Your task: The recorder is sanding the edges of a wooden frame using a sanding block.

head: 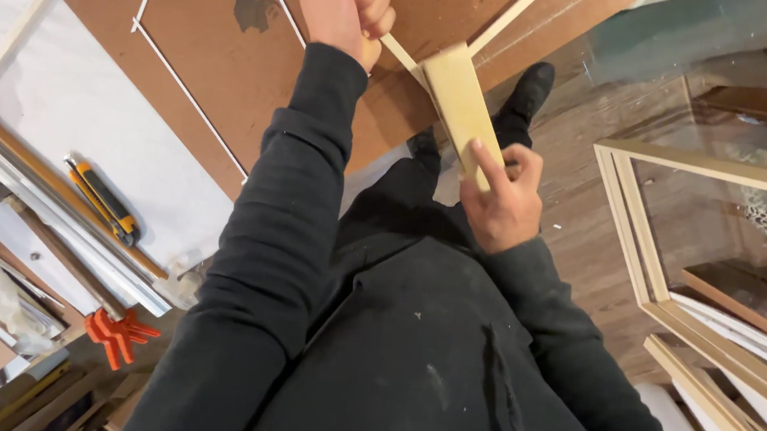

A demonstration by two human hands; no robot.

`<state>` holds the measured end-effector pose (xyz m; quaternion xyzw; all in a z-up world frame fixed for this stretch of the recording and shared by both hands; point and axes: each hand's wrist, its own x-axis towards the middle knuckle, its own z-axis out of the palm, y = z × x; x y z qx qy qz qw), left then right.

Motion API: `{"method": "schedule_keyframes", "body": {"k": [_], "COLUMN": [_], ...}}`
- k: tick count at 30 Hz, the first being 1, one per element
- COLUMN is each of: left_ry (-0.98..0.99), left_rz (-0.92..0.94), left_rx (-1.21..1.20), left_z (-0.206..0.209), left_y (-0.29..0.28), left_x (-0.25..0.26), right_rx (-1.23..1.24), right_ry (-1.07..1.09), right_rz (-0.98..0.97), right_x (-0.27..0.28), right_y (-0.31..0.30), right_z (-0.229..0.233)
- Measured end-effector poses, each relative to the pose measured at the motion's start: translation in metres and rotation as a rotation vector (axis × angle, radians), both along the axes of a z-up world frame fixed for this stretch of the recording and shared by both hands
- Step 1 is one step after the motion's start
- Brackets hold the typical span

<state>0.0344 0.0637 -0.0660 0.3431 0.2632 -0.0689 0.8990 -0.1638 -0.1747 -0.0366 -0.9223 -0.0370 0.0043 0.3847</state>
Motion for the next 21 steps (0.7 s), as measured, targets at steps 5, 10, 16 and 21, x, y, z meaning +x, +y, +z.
{"method": "schedule_keyframes", "body": {"k": [5, 10, 16, 21], "left_ry": [-0.162, -0.253, -0.554, -0.794], "left_rz": [-0.105, -0.161, -0.223, -0.369], "left_rx": [0.071, 0.173, 0.75, 0.971], "left_z": [0.016, 0.044, 0.064, 0.081], "left_y": [-0.014, -0.033, -0.061, -0.069], "left_x": [-0.009, -0.028, -0.065, -0.082], "right_rx": [-0.161, -0.242, -0.176, -0.306], "right_ry": [-0.197, -0.229, -0.139, -0.171], "right_rz": [0.032, 0.005, 0.198, 0.104], "right_x": [0.063, 0.114, 0.081, 0.109], "right_y": [-0.02, -0.069, -0.037, -0.097], "right_z": [0.006, -0.001, 0.03, -0.002]}}
